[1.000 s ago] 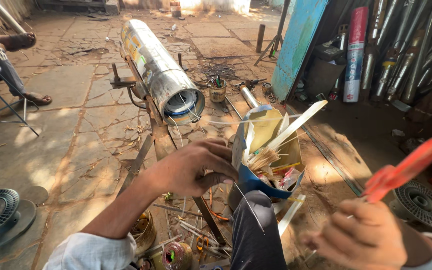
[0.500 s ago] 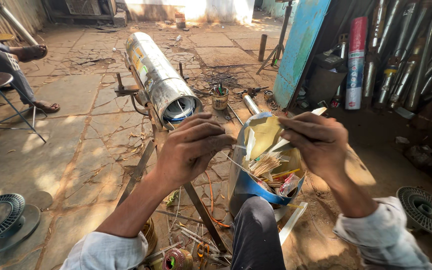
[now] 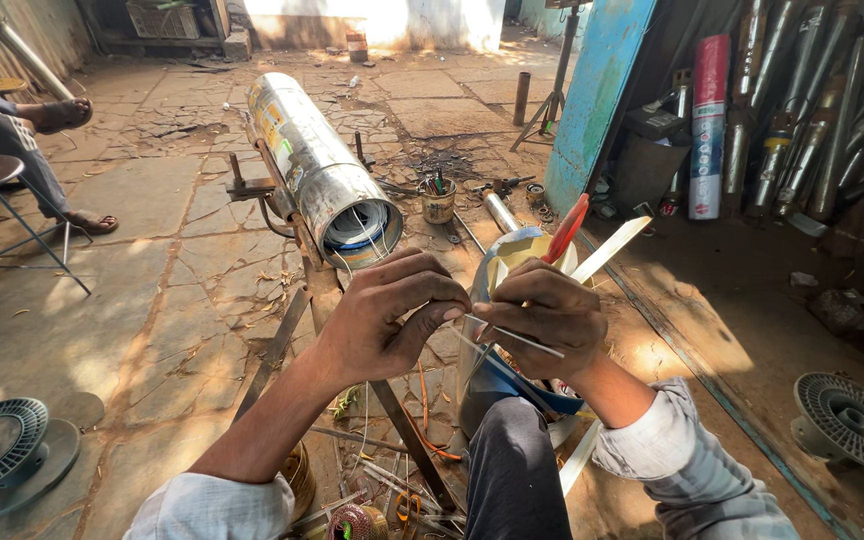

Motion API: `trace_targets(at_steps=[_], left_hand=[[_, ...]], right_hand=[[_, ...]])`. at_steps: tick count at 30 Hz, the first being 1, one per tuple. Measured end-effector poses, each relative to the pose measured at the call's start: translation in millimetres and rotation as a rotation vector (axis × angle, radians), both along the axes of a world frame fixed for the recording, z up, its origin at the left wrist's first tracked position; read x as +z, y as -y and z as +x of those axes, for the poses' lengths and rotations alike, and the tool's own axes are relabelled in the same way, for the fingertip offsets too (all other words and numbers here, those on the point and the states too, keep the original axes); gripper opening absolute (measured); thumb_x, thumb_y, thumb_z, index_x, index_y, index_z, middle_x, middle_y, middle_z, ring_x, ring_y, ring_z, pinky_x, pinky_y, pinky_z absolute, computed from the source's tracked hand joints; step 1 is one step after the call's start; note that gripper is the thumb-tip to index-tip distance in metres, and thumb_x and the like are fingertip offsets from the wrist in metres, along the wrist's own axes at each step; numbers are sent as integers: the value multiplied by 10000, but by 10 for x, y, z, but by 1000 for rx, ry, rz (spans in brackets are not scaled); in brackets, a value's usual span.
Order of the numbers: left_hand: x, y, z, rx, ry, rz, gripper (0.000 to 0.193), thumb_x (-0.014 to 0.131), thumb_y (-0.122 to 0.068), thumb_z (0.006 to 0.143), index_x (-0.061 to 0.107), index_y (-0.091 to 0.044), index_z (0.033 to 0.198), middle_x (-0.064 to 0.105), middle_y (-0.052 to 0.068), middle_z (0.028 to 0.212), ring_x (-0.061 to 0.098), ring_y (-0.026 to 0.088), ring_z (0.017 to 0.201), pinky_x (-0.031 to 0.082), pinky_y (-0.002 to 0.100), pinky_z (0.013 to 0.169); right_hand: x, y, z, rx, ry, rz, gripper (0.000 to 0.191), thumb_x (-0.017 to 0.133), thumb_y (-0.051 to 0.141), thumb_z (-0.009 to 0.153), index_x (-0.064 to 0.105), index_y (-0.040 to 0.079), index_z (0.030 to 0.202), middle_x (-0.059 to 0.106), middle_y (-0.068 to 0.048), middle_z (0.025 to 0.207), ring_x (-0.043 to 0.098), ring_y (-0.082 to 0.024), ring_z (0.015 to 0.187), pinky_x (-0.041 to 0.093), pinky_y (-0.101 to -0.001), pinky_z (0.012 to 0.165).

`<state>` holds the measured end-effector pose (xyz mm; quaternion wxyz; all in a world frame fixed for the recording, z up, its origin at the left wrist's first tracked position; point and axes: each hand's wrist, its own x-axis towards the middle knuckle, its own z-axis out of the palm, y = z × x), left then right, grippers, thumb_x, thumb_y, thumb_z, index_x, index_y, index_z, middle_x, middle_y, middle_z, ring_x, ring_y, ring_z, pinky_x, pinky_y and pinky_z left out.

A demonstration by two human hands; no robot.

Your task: The person sits on the ground and works on a white electrical wire connected to a metal cylinder. They use pliers to strip the wire ends and then twist the exposed strands together by hand.

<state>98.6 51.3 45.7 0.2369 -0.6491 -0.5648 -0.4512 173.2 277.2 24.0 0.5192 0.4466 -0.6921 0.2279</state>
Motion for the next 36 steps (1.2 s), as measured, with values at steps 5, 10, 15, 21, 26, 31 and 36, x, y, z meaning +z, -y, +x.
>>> trace_targets(at_steps=[5, 10, 15, 21, 26, 31, 36], left_hand=[[14, 39, -121, -96, 58, -92, 71, 770, -63, 897, 776, -38, 963, 725, 68, 811, 684, 179, 700, 515, 341, 623], [89, 240, -209, -84, 47, -93, 114, 778, -34, 840, 791, -43, 953, 725, 82, 793, 652, 189, 683, 497, 350, 608], [245, 381, -218, -107, -44, -195, 108, 750, -11, 852, 768, -47, 951, 678, 80, 797, 635, 224, 758, 504, 388, 732], [414, 341, -197, -133, -85, -306, 91, 762, -50, 858, 764, -52, 949, 720, 73, 855, 673, 230, 814, 522, 392, 756], [378, 381, -240, -186, 45, -367, 109, 757, -33, 865, 783, -50, 970, 718, 77, 823, 695, 203, 753, 537, 365, 663], [126, 401, -285, -52, 64, -84, 123, 765, -6, 878, 766, -28, 1000, 666, 72, 739, 623, 163, 625, 469, 339, 561], [-158, 165, -241, 411, -355, 218, 179, 770, 5, 881, 775, -21, 1058, 604, 19, 647, 533, 106, 530, 422, 300, 466]], right_hand=[[-105, -66, -48, -57, -132, 102, 181, 790, 146, 841, 768, 90, 1012, 682, -20, 898, 662, -171, 760, 543, -331, 648], [-9, -85, 495, -34, -3, -86, 155, 762, 260, 911, 769, 185, 1047, 663, 35, 914, 638, -124, 782, 540, -313, 730], [304, -399, 454, -239, -285, 320, 326, 776, 231, 867, 712, 162, 1180, 670, -7, 992, 650, -148, 903, 536, -327, 782], [444, -129, -29, -166, -526, 852, 319, 806, 200, 869, 794, 51, 1150, 659, -5, 980, 609, -142, 830, 493, -307, 736], [786, 342, 103, -62, -529, 876, 162, 800, 148, 965, 784, 11, 1048, 646, -6, 894, 610, -123, 762, 469, -286, 654], [694, 98, 507, -83, 25, 277, 160, 664, 18, 899, 758, 51, 1024, 650, -12, 848, 613, -141, 745, 509, -321, 672], [239, 41, 132, -136, 746, -687, 291, 628, -48, 908, 751, -4, 1168, 664, 13, 871, 585, -63, 750, 499, -225, 660]])
